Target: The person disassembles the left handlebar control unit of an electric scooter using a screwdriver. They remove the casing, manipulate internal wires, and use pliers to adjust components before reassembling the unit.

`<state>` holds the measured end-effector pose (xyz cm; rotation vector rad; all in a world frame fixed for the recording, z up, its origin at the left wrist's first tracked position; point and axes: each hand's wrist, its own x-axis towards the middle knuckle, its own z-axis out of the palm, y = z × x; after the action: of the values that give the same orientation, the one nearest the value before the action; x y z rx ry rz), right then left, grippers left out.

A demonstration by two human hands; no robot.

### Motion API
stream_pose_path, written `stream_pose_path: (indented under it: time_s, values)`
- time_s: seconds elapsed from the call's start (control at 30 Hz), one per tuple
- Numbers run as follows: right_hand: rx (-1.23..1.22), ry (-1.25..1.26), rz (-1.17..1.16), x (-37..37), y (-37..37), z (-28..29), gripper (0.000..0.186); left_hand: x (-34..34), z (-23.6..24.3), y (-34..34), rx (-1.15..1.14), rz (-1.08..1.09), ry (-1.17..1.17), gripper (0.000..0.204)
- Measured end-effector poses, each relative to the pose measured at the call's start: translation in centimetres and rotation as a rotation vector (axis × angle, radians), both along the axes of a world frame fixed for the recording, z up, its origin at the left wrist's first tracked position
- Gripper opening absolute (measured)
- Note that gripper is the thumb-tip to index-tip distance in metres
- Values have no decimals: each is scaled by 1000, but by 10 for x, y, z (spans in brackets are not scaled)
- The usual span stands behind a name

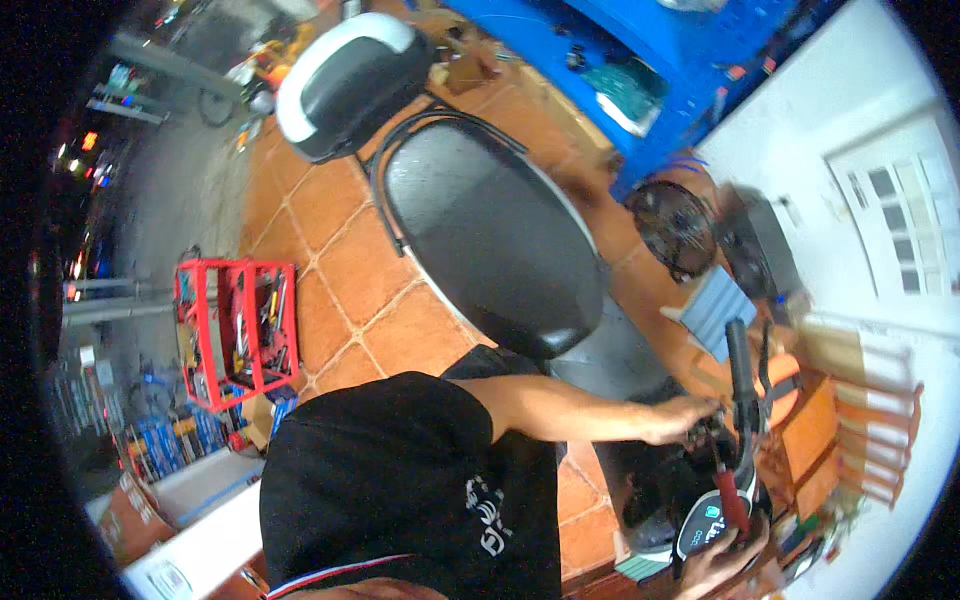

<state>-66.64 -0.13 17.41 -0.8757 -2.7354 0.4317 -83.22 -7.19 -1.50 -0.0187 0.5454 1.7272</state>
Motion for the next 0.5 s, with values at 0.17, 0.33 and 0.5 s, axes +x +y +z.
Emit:
stream_pose_path:
  time_s: [0.17, 0.33, 0.5]
  values:
    - [31, 106, -100, -28, -6, 0, 30, 0, -7, 3, -39, 104, -94, 40]
    - [29, 101, 64, -50, -14, 25, 32, -7, -28, 4, 104, 45, -235, 38]
    - [5, 100, 23, -45, -10, 14, 31, -9, -16, 0, 32, 50, -270, 34]
